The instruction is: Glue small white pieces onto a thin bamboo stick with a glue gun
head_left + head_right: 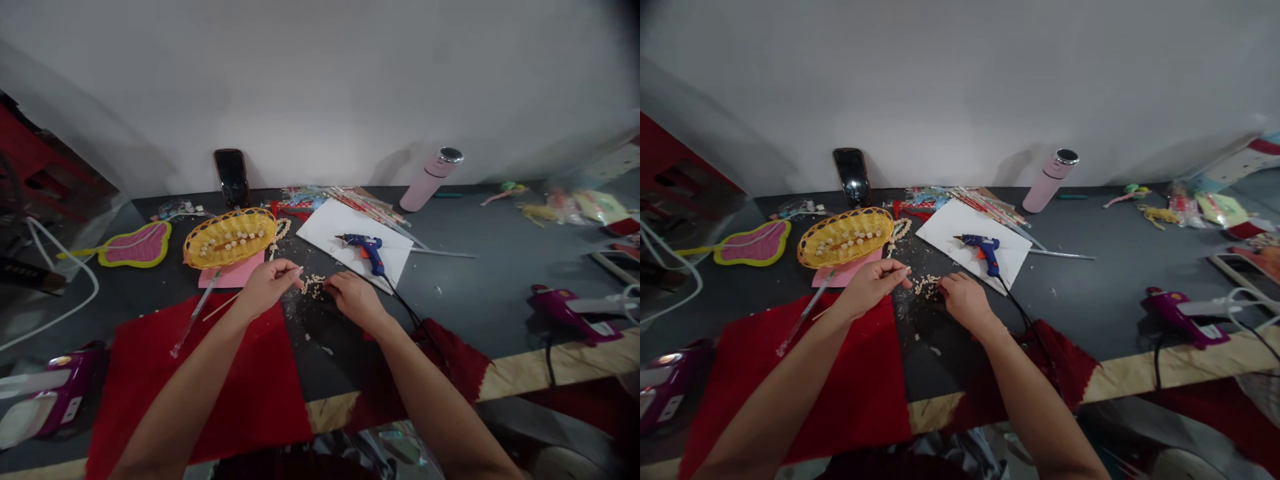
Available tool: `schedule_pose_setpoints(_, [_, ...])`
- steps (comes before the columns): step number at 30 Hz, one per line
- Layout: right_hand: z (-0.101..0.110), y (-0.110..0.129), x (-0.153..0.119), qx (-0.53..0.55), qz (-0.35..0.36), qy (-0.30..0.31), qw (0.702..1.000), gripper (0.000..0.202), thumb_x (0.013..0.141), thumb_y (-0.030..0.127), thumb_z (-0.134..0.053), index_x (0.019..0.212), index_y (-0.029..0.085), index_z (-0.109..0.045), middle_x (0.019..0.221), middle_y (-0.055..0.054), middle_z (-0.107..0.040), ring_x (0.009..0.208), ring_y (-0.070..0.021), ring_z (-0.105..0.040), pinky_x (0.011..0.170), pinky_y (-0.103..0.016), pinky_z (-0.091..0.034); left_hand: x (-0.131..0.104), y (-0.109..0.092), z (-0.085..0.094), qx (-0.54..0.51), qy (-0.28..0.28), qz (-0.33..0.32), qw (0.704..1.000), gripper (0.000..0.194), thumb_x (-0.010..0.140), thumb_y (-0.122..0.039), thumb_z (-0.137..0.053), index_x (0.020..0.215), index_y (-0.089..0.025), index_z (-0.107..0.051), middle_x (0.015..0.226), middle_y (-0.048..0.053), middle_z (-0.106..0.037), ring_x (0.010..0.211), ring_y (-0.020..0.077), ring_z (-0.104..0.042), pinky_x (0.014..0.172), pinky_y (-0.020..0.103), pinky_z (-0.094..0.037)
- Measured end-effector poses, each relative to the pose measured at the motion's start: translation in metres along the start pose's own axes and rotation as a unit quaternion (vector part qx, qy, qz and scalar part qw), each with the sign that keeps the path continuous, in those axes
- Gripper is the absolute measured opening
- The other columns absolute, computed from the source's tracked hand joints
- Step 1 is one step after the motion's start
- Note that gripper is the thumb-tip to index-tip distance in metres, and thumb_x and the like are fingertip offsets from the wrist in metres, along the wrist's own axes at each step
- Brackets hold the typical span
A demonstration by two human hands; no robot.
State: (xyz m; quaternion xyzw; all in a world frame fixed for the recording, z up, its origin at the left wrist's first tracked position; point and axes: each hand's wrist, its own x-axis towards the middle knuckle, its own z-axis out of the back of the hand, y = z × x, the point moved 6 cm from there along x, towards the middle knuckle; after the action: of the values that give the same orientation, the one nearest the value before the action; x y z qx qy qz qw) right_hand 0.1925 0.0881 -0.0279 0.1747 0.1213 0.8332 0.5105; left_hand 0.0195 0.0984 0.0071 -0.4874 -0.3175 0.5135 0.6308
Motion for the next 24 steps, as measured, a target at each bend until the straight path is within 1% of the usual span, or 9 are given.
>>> schedule_pose_setpoints(4, [-0.002, 0.006, 0.002, -0.025, -0.008, 0.013, 1.0, 0.028, 0.086, 0.009, -0.044, 0.102, 0.022, -0.063, 0.093, -0.004, -0.063, 0.087, -0.0159, -0.056, 0.075, -0.024, -0.042, 0.001, 0.003, 0.0, -0.004, 0.001, -0.002, 1.0, 0.029, 0.08, -0.041, -0.051, 0.089, -0.017, -0.063, 0.074, 0.004, -0.07, 0.055, 0.0104, -0.051, 0.052, 0.022, -0.036])
schedule_pose_setpoints(7, [-0.002, 0.012, 0.008, -0.041, -0.02, 0.019, 0.999, 0.027, 0.088, 0.014, -0.043, 0.106, 0.022, -0.061, 0.095, -0.005, -0.063, 0.089, -0.017, -0.056, 0.075, -0.024, -0.042, 0.001, 0.003, -0.001, -0.004, 0.003, -0.004, 1.0, 0.028, 0.08, -0.04, -0.05, 0.087, -0.017, -0.063, 0.075, 0.004, -0.07, 0.056, 0.0107, -0.053, 0.053, 0.022, -0.037])
schedule_pose_setpoints(10, [-0.006, 0.016, 0.016, -0.058, -0.024, 0.022, 0.998, 0.022, 0.09, 0.023, -0.043, 0.103, 0.022, -0.062, 0.095, -0.006, -0.063, 0.09, -0.0178, -0.055, 0.076, -0.025, -0.042, 0.002, 0.004, -0.002, 0.002, 0.004, -0.002, 1.0, 0.027, 0.08, -0.04, -0.05, 0.088, -0.018, -0.063, 0.075, 0.003, -0.07, 0.056, 0.0106, -0.053, 0.053, 0.022, -0.037])
schedule_pose_setpoints(14, [-0.013, 0.014, 0.021, -0.061, -0.026, 0.012, 0.998, 0.019, 0.09, 0.023, -0.044, 0.091, 0.019, -0.062, 0.089, -0.008, -0.062, 0.087, -0.0186, -0.055, 0.076, -0.026, -0.041, 0.003, 0.008, -0.003, 0.011, 0.005, -0.002, 1.0, 0.029, 0.08, -0.042, -0.049, 0.09, -0.018, -0.063, 0.074, 0.003, -0.07, 0.055, 0.0106, -0.052, 0.053, 0.022, -0.036])
schedule_pose_setpoints(16, [-0.01, 0.013, 0.022, -0.005, -0.03, -0.02, 0.999, 0.017, 0.089, 0.021, -0.045, 0.089, 0.018, -0.061, 0.088, -0.007, -0.062, 0.086, -0.0178, -0.055, 0.076, -0.026, -0.041, 0.002, 0.008, -0.005, 0.017, 0.008, -0.01, 1.0, 0.03, 0.081, -0.042, -0.048, 0.089, -0.018, -0.063, 0.074, 0.003, -0.07, 0.057, 0.0111, -0.052, 0.053, 0.023, -0.036])
schedule_pose_setpoints(18, [-0.002, 0.015, 0.02, 0.099, -0.025, -0.062, 0.993, 0.015, 0.088, 0.019, -0.045, 0.089, 0.018, -0.06, 0.088, -0.005, -0.062, 0.084, -0.016, -0.055, 0.075, -0.025, -0.042, 0.001, 0.006, -0.008, 0.02, 0.016, -0.018, 1.0, 0.03, 0.081, -0.041, -0.047, 0.086, -0.017, -0.064, 0.075, 0.003, -0.069, 0.06, 0.0121, -0.054, 0.054, 0.023, -0.037])
schedule_pose_setpoints(21, [0.012, 0.021, 0.014, 0.248, -0.023, -0.107, 0.963, 0.015, 0.087, 0.021, -0.045, 0.088, 0.019, -0.059, 0.083, -0.003, -0.061, 0.077, -0.0143, -0.056, 0.07, -0.025, -0.043, -0.001, 0.001, -0.015, -0.001, 0.043, -0.017, 0.999, 0.028, 0.081, -0.039, -0.048, 0.086, -0.016, -0.063, 0.076, 0.005, -0.069, 0.062, 0.0129, -0.056, 0.055, 0.023, -0.039])
schedule_pose_setpoints(24, [0.018, 0.025, 0.006, 0.314, -0.043, -0.126, 0.94, 0.015, 0.087, 0.025, -0.045, 0.087, 0.018, -0.059, 0.079, -0.002, -0.061, 0.071, -0.014, -0.055, 0.064, -0.024, -0.043, -0.004, -0.005, -0.022, -0.035, 0.066, -0.005, 0.997, 0.026, 0.081, -0.037, -0.049, 0.087, -0.016, -0.062, 0.075, 0.004, -0.069, 0.06, 0.012, -0.056, 0.054, 0.022, -0.038])
